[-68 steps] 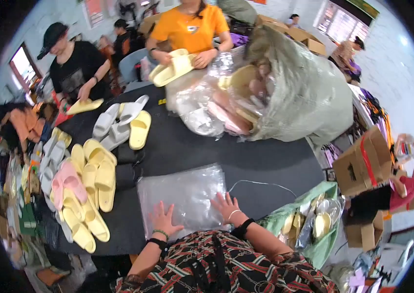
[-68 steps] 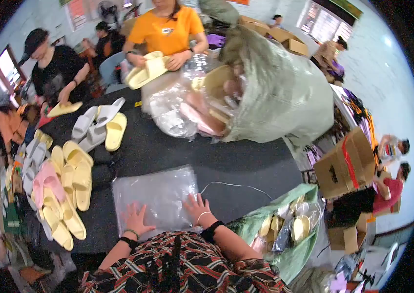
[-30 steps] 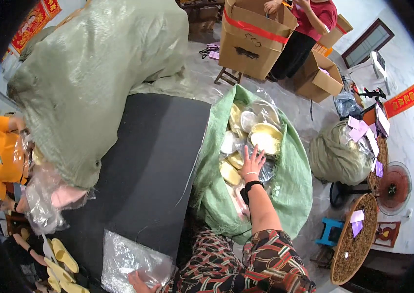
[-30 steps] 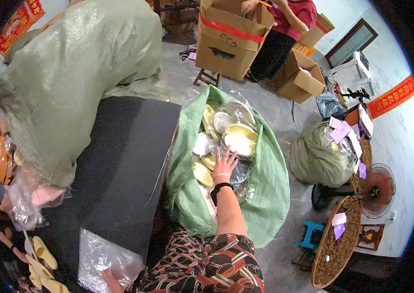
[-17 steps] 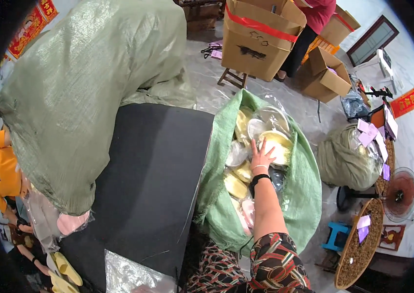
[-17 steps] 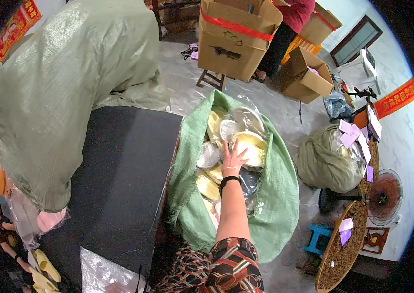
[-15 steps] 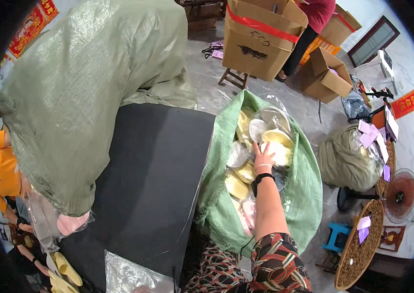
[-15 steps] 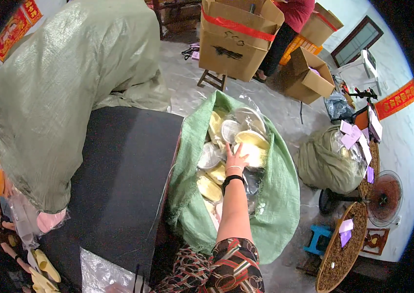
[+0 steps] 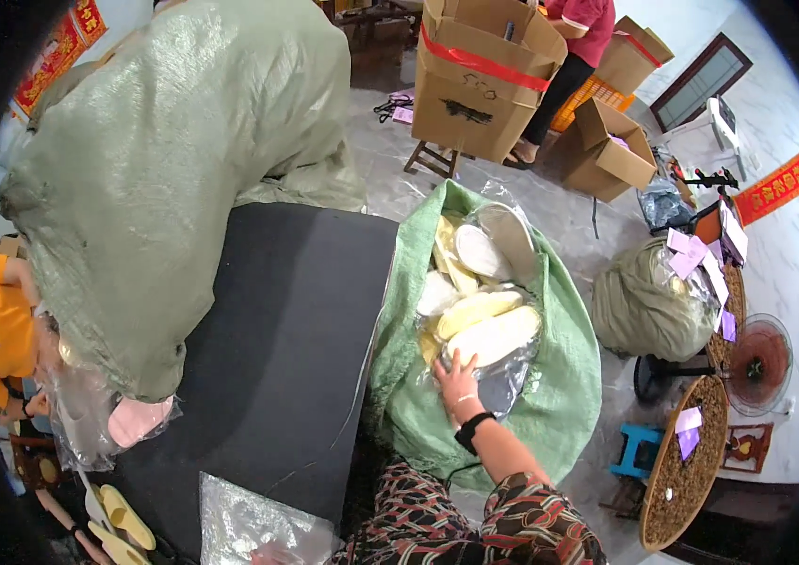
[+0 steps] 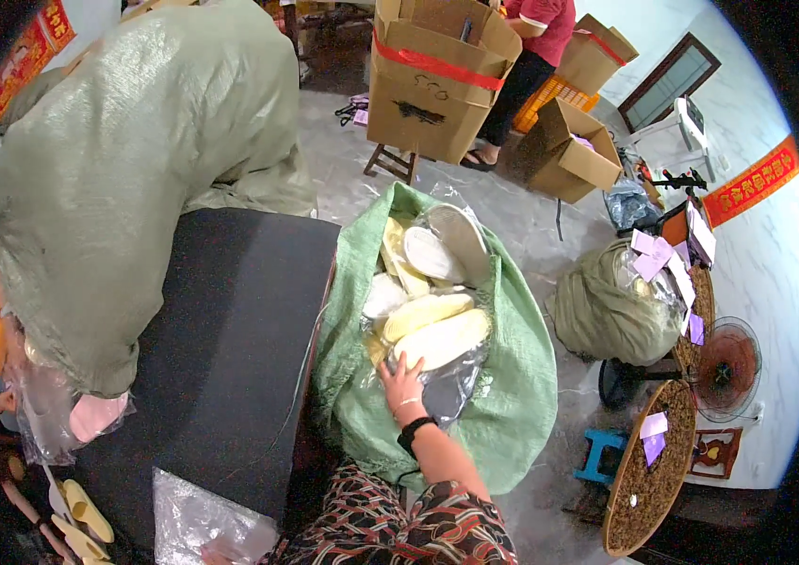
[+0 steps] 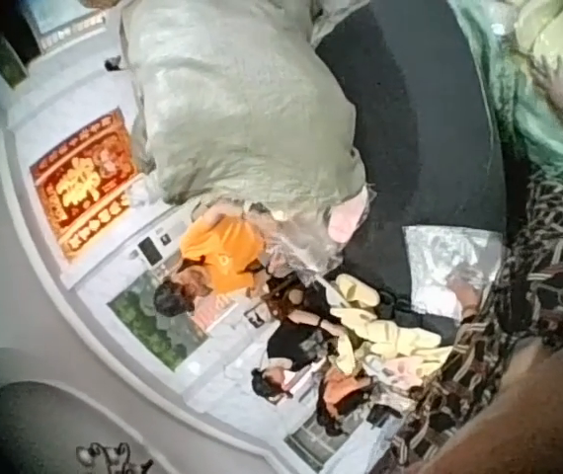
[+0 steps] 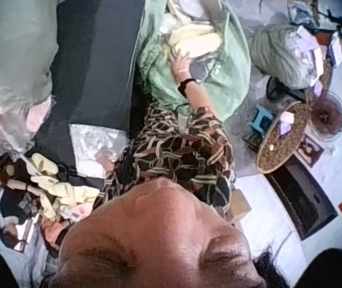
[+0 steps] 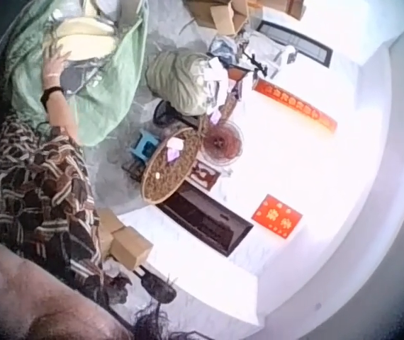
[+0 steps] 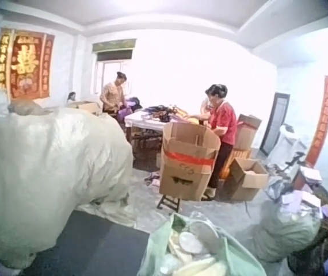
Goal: The recorder is packing pairs of slippers into plastic bags and then placing those bags into a large green sack.
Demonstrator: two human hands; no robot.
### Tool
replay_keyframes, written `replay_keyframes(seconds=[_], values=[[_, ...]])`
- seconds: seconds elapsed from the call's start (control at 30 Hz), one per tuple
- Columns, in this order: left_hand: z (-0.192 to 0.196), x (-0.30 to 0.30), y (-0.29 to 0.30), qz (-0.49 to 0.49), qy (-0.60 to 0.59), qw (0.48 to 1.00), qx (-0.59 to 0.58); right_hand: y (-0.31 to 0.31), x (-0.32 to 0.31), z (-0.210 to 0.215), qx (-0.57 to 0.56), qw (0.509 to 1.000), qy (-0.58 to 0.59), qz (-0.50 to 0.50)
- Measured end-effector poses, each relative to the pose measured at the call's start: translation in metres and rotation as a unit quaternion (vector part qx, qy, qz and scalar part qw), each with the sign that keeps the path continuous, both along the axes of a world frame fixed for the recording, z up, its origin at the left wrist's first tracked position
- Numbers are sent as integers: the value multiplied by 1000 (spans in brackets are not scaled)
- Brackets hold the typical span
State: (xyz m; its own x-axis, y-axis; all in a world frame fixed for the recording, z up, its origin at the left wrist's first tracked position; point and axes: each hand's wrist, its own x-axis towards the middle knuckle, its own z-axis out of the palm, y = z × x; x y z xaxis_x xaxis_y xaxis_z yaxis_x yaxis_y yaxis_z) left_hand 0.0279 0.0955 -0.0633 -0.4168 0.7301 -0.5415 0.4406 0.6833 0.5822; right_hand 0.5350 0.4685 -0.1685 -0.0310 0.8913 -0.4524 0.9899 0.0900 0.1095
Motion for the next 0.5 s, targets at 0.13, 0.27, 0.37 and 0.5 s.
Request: replay_keyframes(seconds=[0.13,0.27,0.37,0.5], values=[[4,3,-11,-132,153,978,46,-37,-24,39,27,998,49,-9],[2,-4,-19,-221,283,932,56,-46,-30,122,38,992,109,-52],[39,19,4,-258,321,910,36,-66,6,126,116,951,256,-127],[48,18,1,-186,268,945,-26,-84,2,143,100,961,248,-72]])
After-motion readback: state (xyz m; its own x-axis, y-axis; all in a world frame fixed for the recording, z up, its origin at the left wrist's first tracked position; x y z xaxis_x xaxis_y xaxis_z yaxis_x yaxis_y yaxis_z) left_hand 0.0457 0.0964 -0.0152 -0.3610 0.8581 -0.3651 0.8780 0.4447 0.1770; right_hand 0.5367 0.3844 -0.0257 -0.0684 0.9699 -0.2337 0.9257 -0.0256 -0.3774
